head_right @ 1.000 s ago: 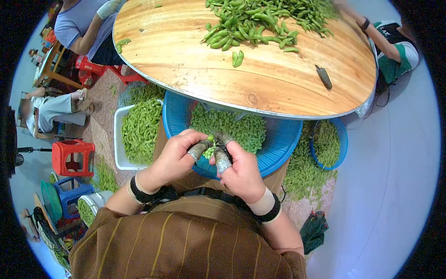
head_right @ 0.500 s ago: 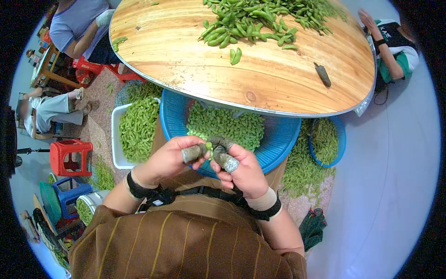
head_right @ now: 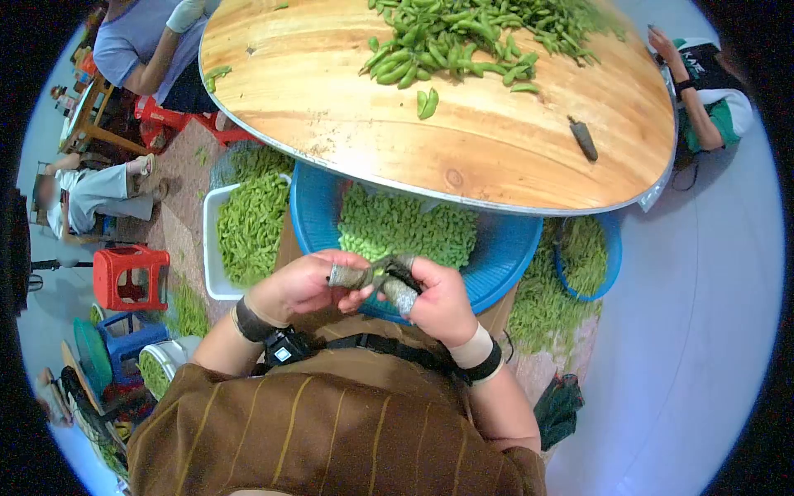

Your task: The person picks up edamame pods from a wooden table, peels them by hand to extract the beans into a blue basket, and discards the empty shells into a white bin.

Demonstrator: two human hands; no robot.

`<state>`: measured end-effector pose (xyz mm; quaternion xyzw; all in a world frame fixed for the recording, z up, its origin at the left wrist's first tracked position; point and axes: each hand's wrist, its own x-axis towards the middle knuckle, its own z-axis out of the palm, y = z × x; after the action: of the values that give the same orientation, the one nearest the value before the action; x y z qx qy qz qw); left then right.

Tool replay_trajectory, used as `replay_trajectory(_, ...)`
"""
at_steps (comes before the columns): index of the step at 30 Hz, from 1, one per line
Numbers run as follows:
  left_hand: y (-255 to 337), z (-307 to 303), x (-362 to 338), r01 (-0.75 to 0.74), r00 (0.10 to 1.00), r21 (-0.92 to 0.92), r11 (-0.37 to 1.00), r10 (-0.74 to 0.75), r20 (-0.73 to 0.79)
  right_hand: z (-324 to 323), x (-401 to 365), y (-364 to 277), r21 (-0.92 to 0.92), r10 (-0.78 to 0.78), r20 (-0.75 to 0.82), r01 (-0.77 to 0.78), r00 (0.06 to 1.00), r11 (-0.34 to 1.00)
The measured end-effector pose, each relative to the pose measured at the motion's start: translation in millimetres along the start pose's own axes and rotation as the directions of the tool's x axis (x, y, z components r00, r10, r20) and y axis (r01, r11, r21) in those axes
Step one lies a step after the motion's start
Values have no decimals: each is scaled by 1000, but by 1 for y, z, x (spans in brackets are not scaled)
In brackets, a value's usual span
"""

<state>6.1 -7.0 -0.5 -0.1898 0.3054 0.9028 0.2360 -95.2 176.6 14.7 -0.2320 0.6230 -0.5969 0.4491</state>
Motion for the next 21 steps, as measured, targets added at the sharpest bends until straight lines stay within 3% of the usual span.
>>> replay_trajectory(2,1,1,1,130,992,-35,991,-129,8,-7,1,-4,-34,-21,93,24,995,999)
replay_trajectory(4,-7,-6,1,168,956,-67,983,-146,253,-11,1,0,-98,-158,147,173,976,980)
replay_trajectory(5,-9,-5,2,144,929,-54,988,-116,351,-11,-1,-3,-70,-94,167,107,981,992)
replay_trajectory(8,-13,-10,4,158,863,-51,986,-113,492,-12,0,-6,38,-92,260,85,961,996)
replay_trajectory(11,-8,-3,2,134,849,-28,991,-100,520,-13,2,-8,-72,-194,281,222,940,972)
replay_trajectory(12,-6,-2,1,131,849,-17,991,-103,518,-14,2,-9,-71,-206,280,234,938,970)
replay_trajectory(14,-3,-1,0,75,946,121,990,-109,307,-15,2,-15,-375,-158,222,234,962,897)
replay_trajectory(15,-2,3,-3,73,985,112,991,-89,145,-12,3,-20,-440,-228,179,285,957,851)
replay_trajectory(16,1,7,-3,79,985,122,989,-96,143,-11,5,-15,-436,-236,172,289,956,852)
replay_trajectory(17,3,11,-2,57,998,440,896,-47,-32,-9,8,-6,-545,-292,136,318,947,776)
replay_trajectory(18,5,14,-1,83,983,707,702,60,-175,-7,10,0,-648,-348,109,332,931,685)
replay_trajectory(19,9,7,-3,-26,979,935,352,197,-47,-2,9,3,-681,-399,65,333,915,652)
replay_trajectory(20,14,1,-11,-26,979,937,347,201,-48,-3,9,7,-680,-405,66,338,912,651)
replay_trajectory(21,19,-4,-21,12,968,984,179,245,-56,-4,11,13,-711,-417,27,311,908,631)
